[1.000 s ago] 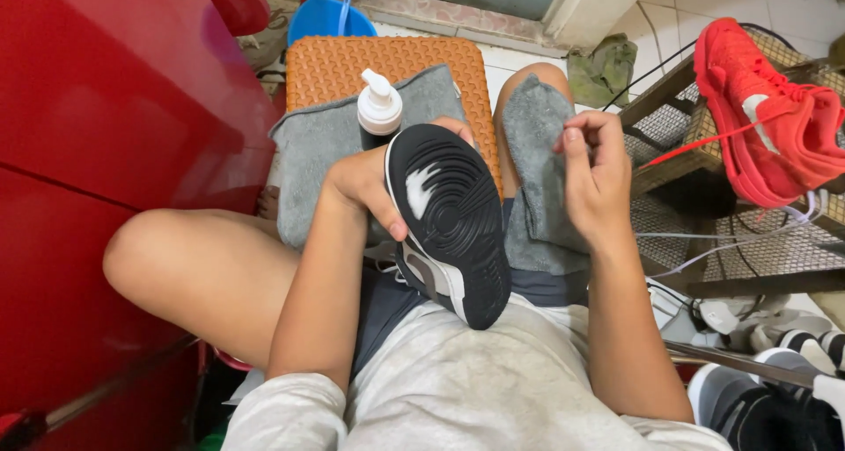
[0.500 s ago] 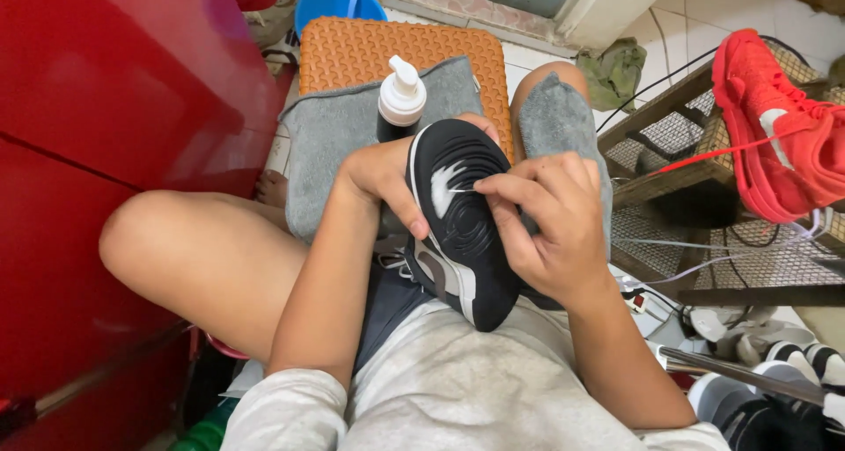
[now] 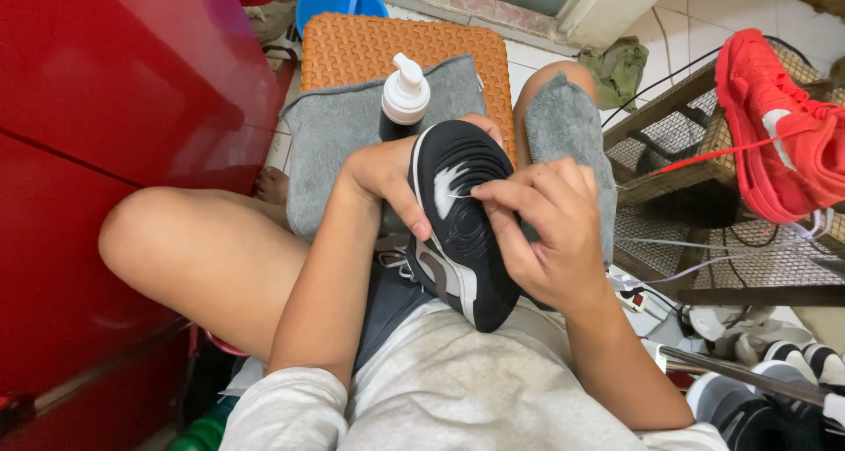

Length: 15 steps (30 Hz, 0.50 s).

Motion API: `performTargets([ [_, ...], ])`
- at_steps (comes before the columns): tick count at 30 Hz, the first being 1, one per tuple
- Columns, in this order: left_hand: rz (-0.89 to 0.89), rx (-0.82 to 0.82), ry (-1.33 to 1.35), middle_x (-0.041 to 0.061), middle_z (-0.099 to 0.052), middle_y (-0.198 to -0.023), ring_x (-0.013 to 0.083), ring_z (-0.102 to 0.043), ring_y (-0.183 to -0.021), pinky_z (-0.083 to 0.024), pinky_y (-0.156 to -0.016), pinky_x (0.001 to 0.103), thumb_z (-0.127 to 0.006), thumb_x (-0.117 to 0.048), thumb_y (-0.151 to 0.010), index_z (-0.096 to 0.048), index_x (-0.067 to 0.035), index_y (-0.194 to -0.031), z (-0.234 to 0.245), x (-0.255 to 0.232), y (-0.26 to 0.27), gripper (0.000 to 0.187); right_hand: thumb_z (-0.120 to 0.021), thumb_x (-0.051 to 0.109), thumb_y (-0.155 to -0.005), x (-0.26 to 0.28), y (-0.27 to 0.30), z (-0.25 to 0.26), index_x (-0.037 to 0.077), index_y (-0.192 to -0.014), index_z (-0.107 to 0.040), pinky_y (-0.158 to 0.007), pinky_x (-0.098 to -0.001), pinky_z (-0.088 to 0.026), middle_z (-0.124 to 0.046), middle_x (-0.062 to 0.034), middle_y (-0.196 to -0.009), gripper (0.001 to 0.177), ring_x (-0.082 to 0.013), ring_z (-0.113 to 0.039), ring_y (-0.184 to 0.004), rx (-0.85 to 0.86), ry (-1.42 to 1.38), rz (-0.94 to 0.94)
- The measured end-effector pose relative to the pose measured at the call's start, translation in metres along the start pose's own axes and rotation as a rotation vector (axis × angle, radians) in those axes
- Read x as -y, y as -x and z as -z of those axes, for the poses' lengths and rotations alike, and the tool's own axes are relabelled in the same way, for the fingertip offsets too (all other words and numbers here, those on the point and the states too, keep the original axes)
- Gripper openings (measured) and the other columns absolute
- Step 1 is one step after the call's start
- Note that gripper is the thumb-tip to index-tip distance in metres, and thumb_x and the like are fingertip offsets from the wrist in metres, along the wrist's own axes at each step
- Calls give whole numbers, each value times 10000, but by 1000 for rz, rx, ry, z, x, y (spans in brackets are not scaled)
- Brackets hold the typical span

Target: Applying a repair or cleaning substance to the grooves of a sneaker sole and wiping it clean.

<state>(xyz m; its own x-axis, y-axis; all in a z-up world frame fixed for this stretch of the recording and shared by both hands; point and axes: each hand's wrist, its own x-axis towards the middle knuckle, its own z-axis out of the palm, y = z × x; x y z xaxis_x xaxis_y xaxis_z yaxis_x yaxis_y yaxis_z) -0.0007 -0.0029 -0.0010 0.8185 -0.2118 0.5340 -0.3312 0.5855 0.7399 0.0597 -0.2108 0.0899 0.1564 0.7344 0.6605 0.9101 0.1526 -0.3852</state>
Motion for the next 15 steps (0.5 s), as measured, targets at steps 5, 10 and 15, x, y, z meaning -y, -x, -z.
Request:
performTargets([
  [5,5,-17,-24,249,-696,-1054,262,-685,-999,-629,-792,443,-1009,7,-505,-453,46,-1391,4,0,1,1047,-700,25,-977,-9,0,3,117,-1065,-775,-828,-376,-440,-635,-45,-829,148,-269,-582,-814,-11,1,-30],
  [10,20,6,-63,231,-699,-1084,234,-664,-1011,-634,-796,447,-1018,-21,-502,-447,25,-1415,0,-3,-1,1078,-705,20,-950,2,2,0,129,-1028,-780,-806,-342,-437,-635,-22,-797,154,-232,-595,-786,8,-78,-53],
  [15,10,-18,-18,245,-702,-1069,250,-679,-1001,-628,-789,446,-1007,19,-506,-449,34,-1404,-1,-1,-2,1058,-702,23,-959,-3,4,0,127,-1046,-782,-817,-372,-458,-648,-37,-814,157,-264,-597,-792,-13,-48,-54],
])
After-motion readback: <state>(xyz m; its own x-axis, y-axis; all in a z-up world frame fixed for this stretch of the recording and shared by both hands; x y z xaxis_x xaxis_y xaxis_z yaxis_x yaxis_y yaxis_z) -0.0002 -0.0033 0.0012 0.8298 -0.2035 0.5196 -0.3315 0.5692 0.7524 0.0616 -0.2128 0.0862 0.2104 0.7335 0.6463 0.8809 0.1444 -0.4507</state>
